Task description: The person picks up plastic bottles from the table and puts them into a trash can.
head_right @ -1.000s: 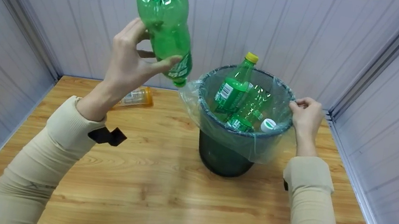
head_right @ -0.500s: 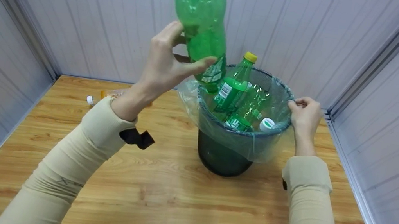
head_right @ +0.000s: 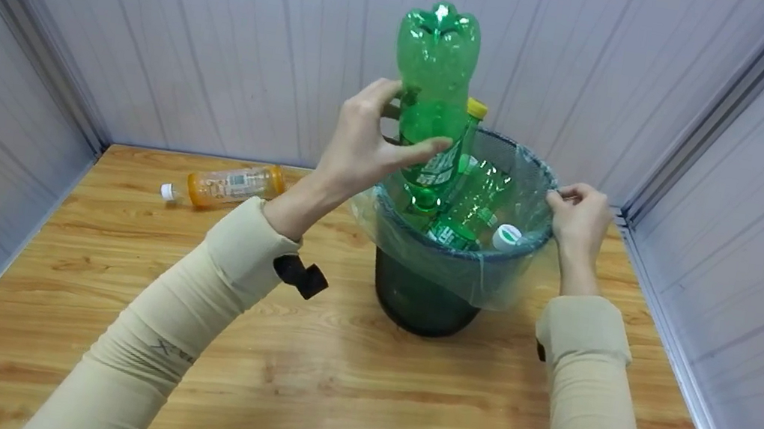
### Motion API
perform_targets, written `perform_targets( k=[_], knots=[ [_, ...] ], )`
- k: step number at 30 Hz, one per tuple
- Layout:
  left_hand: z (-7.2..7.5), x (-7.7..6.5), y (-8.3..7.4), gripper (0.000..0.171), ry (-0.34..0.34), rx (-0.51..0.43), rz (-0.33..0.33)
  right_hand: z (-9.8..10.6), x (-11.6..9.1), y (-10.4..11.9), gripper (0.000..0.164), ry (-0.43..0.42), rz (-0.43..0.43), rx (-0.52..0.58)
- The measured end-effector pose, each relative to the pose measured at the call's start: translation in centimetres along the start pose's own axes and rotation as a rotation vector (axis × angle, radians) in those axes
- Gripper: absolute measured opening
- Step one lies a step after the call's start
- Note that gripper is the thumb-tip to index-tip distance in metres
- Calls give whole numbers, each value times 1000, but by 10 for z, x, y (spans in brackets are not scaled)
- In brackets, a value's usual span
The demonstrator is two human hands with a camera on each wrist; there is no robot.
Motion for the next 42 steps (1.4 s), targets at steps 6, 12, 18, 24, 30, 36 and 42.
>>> perform_targets(
  k=[6,12,18,24,30,36,42],
  knots=[
    [-16,4,12,70,-6,111,44,0,-1,0,17,-17,12,-4],
    [-29,9,24,69,2,171,99,0,0,1,17,-29,33,-22],
    [-42,11,35,77,49,262,166,-1,0,1,17,-14,20,-13],
    [-50,10,45,69,83,308,223,-3,-1,2,21,-23,26,-14],
    [-56,10,51,62,125,395,285,-4,-1,3,24,-39,31,-31],
    [-62,10,57,53,181,466,317,-4,-1,3,22,-28,30,-13],
    [-65,11,60,60,177,531,350,-4,-2,4,21,-41,47,-14]
  ],
)
Point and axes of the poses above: each hand's wrist, its own x-axis towards the middle knuckle, its own z-axis out of the back of the hand, y = z × x, the point moved 5 cm from there along x, towards the middle knuckle, and after that the axes turned 10 degrees about z, right-handed, at the moved point
